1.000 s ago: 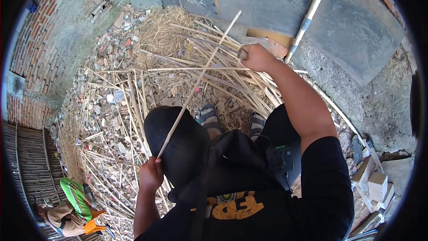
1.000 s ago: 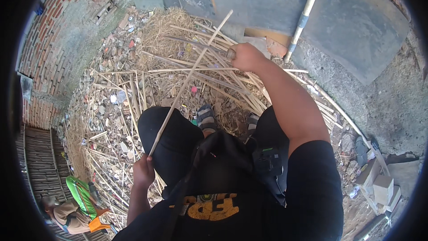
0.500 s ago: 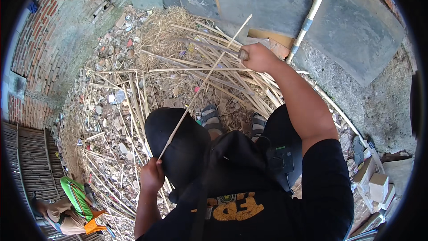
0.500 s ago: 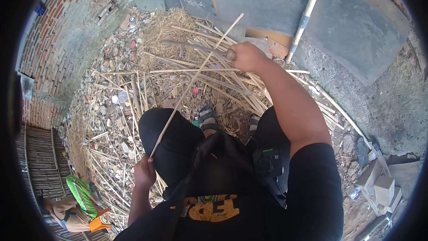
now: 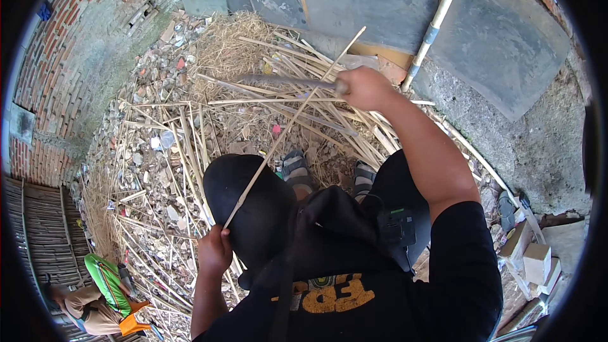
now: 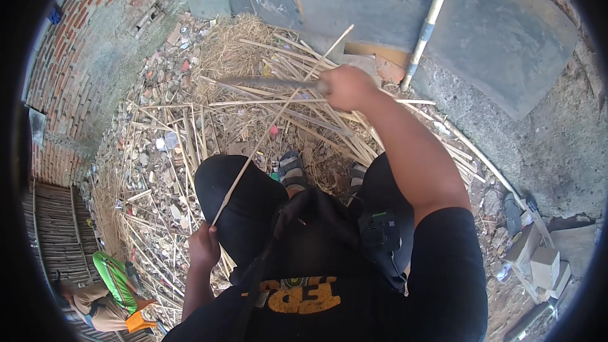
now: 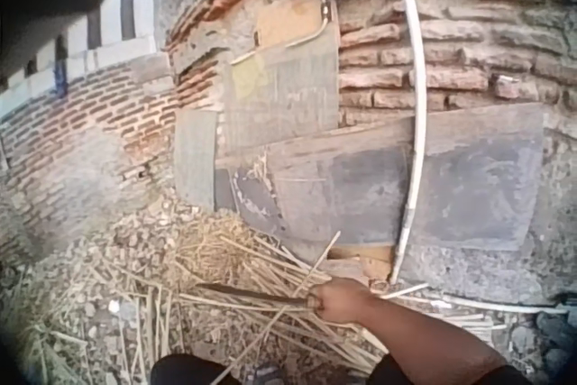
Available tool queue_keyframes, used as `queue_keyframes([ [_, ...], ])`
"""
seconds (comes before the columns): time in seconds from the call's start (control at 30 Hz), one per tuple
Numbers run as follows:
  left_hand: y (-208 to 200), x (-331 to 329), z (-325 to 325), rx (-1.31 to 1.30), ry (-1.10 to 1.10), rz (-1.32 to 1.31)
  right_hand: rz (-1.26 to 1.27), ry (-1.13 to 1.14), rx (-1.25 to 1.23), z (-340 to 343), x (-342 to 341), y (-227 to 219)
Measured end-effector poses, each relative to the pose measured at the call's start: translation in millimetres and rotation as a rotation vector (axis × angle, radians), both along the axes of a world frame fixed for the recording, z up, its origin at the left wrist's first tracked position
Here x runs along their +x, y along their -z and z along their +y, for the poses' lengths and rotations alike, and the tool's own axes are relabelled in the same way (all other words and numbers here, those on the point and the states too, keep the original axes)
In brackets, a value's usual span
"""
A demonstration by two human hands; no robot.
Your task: The person splits thin strips of bamboo by hand using a large blade, drawing the knife along the length of the wood while holding it.
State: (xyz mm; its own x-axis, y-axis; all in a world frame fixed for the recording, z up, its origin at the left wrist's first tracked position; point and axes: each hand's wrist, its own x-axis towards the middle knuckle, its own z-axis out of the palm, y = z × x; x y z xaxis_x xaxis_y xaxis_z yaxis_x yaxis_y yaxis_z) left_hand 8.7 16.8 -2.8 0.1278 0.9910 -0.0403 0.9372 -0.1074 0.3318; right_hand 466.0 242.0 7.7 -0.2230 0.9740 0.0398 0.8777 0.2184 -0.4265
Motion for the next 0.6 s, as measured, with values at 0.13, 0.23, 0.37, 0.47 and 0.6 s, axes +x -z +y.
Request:
queue_keyframes([
  [0.13, 4.3, -7.4, 1.8, 0.022, 0.027, -0.017, -0.006, -0.162, -0.026, -5.7, -15.9, 0.2],
  [0.23, -4.2, -11.4, 12.0, -0.093, 0.044, -0.156, 0.199, 0.016, -0.107, 16.2, 19.6, 19.4],
  [0.37, -10.8, -20.7, 13.1, -0.248, -0.025, -0.354, 0.139, 0.243, 0.008, 18.3, 36.8, 15.1],
  [0.47, -9.6, -22.6, 10.5, -0.313, -0.039, -0.437, 0.208, 0.217, -0.022, 14.3, 29.1, 9.8],
  [0.6, -7.8, -16.9, 11.3, -0.311, -0.037, -0.485, 0.400, 0.154, -0.097, 12.8, 25.3, 11.6],
])
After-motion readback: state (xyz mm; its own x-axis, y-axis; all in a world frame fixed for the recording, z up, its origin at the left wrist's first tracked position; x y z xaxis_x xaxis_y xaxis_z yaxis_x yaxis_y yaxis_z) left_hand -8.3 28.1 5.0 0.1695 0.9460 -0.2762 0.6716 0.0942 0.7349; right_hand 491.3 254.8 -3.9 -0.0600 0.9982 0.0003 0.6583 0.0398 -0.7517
